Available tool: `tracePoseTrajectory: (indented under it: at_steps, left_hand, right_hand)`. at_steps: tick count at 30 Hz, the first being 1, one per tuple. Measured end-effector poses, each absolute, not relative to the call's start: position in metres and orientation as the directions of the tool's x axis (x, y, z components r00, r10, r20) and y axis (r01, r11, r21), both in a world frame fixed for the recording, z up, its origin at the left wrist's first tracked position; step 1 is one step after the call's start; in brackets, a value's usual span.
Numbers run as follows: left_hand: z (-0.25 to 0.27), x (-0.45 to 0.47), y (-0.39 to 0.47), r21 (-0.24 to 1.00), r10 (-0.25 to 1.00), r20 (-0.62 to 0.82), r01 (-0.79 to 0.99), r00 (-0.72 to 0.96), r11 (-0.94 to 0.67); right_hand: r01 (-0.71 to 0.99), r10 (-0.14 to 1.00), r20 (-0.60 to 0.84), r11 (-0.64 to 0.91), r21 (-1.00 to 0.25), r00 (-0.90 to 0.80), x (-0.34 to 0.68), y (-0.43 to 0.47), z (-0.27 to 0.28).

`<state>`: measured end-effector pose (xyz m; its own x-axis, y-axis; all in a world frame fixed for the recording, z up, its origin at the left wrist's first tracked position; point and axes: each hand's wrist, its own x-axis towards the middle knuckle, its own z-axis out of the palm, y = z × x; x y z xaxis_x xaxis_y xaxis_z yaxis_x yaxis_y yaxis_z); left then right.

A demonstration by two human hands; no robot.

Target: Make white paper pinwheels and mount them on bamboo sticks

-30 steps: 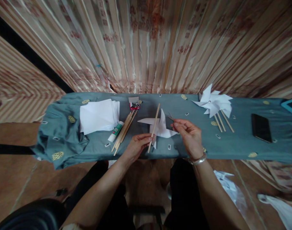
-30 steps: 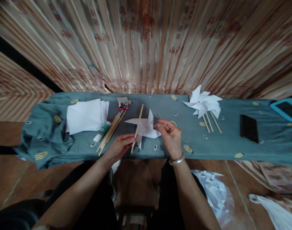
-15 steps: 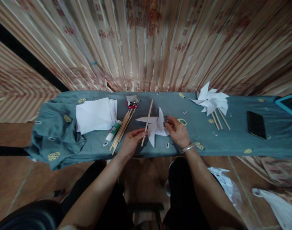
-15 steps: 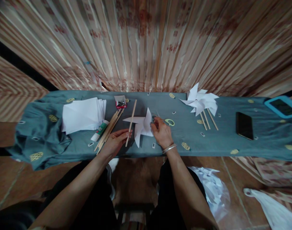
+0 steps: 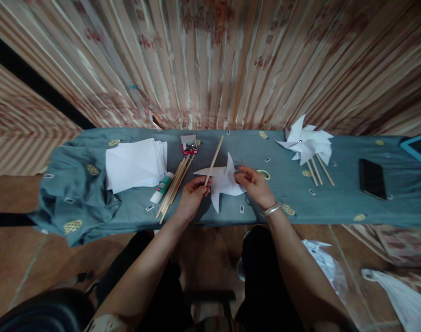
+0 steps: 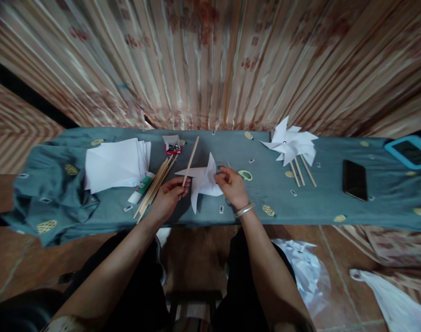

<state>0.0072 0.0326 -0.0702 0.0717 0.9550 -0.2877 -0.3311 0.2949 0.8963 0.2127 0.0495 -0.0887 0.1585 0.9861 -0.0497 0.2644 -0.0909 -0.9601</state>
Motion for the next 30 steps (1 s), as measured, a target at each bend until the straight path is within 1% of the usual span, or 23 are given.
tracePoseTrajectory:
  at_steps: [3, 7, 10, 13, 16, 21, 30]
  left_hand:
    - [-0.070, 0.008, 0.036, 0.940, 0.970, -0.238, -0.241, 0.048, 0.242]
    - [-0.070, 0.005, 0.041, 0.997, 0.996, -0.079, 0.021, 0.030, 0.079]
    - [-0.071, 0.003, 0.046, 0.980, 0.997, 0.024, 0.198, 0.076, -0.038]
    - [-0.072, 0.002, 0.051, 0.950, 0.987, 0.096, 0.283, 0.127, -0.129]
    - [-0.074, 0.003, 0.055, 0.915, 0.978, 0.132, 0.360, 0.162, -0.183]
    - [-0.078, 0.005, 0.057, 0.874, 0.967, 0.163, 0.427, 0.194, -0.233]
    - [-0.075, 0.006, 0.056, 0.879, 0.964, 0.181, 0.408, 0.196, -0.248]
  right_hand:
    - [0.119, 0.976, -0.146, -0.167, -0.979, 0.164, 0.211, 0.050, -0.083]
    - [-0.008, 0.964, -0.237, -0.237, -0.971, 0.123, 0.209, 0.047, -0.071]
    - [-0.075, 0.954, -0.278, -0.271, -0.960, 0.110, 0.208, 0.045, -0.064]
    - [-0.114, 0.951, -0.293, -0.281, -0.953, 0.100, 0.206, 0.045, -0.061]
    - [-0.117, 0.952, -0.296, -0.286, -0.951, 0.076, 0.205, 0.044, -0.061]
    - [-0.101, 0.957, -0.287, -0.280, -0.955, 0.053, 0.204, 0.043, -0.065]
    - [-0.118, 0.957, -0.289, -0.283, -0.952, 0.038, 0.202, 0.043, -0.066]
